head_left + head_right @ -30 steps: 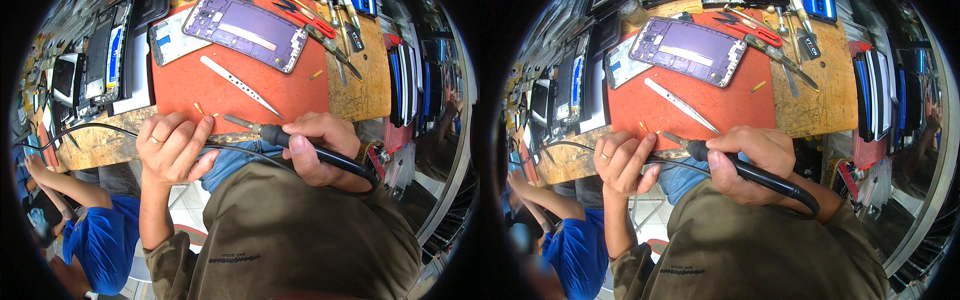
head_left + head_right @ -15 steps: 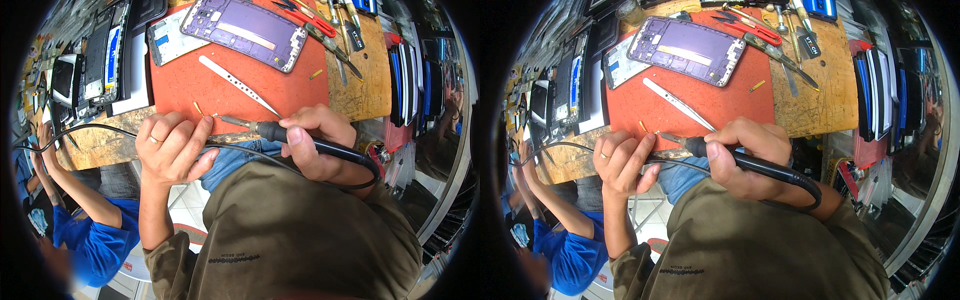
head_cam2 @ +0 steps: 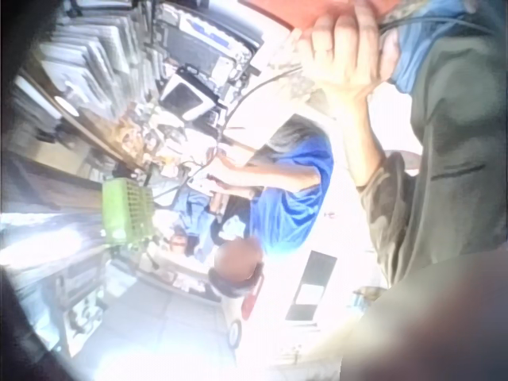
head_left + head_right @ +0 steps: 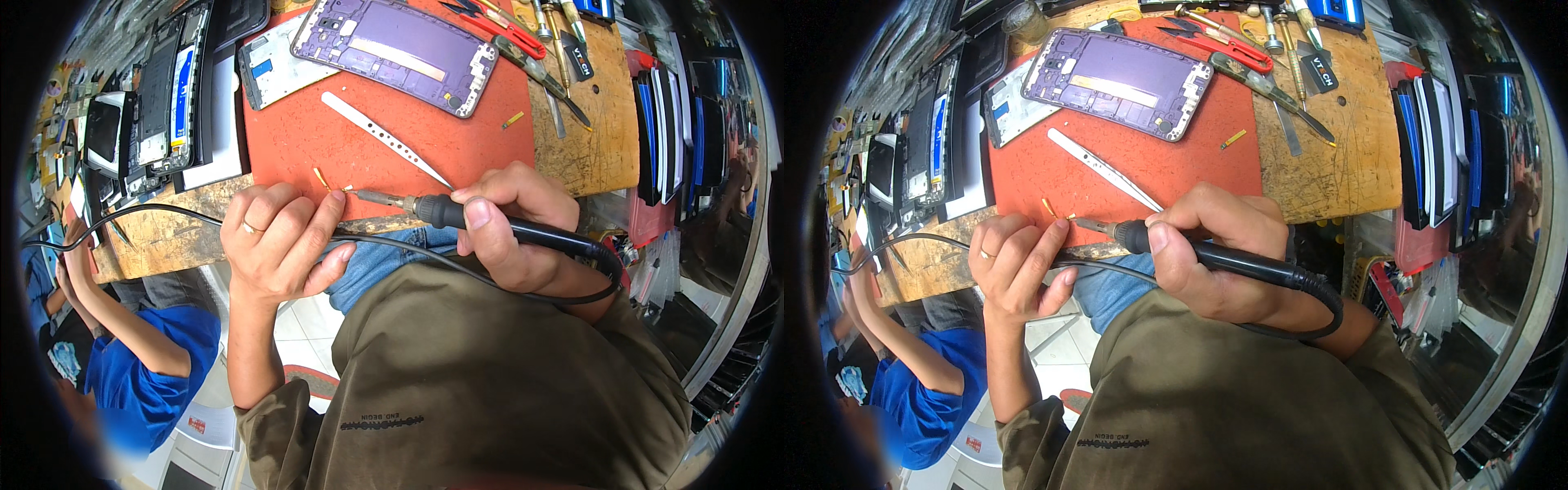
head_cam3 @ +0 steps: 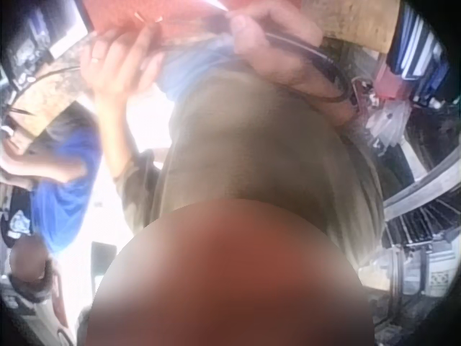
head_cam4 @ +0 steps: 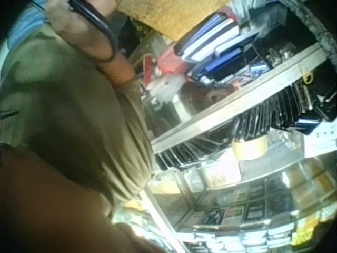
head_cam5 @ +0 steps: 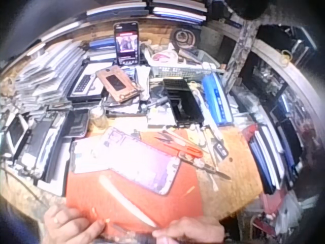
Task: The person uses a soldering iron and tweezers to solder small electronic components on a workbench. They repeatedly pick up components, apply solder, and place them back on the table.
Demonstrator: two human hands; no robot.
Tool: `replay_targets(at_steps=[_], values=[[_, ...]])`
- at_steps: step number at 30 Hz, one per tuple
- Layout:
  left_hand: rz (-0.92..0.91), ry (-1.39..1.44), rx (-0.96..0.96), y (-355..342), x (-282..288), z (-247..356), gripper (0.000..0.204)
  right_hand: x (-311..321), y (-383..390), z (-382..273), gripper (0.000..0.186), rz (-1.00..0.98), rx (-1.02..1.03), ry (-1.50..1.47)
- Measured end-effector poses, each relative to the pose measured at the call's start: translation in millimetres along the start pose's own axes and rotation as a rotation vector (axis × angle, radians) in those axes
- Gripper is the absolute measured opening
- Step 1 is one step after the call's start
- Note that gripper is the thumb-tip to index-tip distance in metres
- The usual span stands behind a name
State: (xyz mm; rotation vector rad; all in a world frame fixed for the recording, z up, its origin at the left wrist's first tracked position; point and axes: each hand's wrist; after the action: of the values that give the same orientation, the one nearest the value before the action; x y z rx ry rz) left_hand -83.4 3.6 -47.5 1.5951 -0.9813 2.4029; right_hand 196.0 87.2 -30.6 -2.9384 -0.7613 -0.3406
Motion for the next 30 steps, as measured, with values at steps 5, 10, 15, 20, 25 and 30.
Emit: replay_targets(at_steps=[5, 10, 15, 20, 25, 30], values=[[-0.007, 0.004, 0.003, -0.2, 0.8, 0.2, 0.044, 4.1, -2.2, 0.3, 0.01, -0.067, 0.066, 0.064], [-0.005, 0.01, 0.012, -0.4, 0.4, 1.3, 0.044, 6.3, -3.2, -0.1, 0.01, -0.096, 0.094, 0.087], [-0.002, 0.009, 0.01, -0.3, -0.1, 0.9, 0.043, 6.0, -3.4, -0.5, 0.01, -0.1, 0.081, 0.074], [-0.003, 0.008, 0.004, -0.4, -0.2, 0.3, 0.043, 6.3, -2.9, -1.3, 0.01, -0.103, 0.069, 0.08], [-0.002, 0.005, 0.002, -0.3, -0.3, 0.1, 0.042, 6.8, -3.3, -0.6, 0.01, -0.111, 0.078, 0.084], [0.005, 0.001, -0.003, 0.4, -0.6, -0.3, 0.043, 7.8, -2.7, -1.0, 0.01, -0.122, 0.061, 0.089]])
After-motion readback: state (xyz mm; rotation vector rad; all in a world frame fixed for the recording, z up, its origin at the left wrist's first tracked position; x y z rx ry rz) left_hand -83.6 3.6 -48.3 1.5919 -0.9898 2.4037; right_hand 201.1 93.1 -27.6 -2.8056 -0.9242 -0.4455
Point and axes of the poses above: each hand's wrist, its own y-axis away from the middle knuckle, its own x-axis out of the back of the hand, z = x × y, and after that the axes turned 9 degrees about y, right-handed
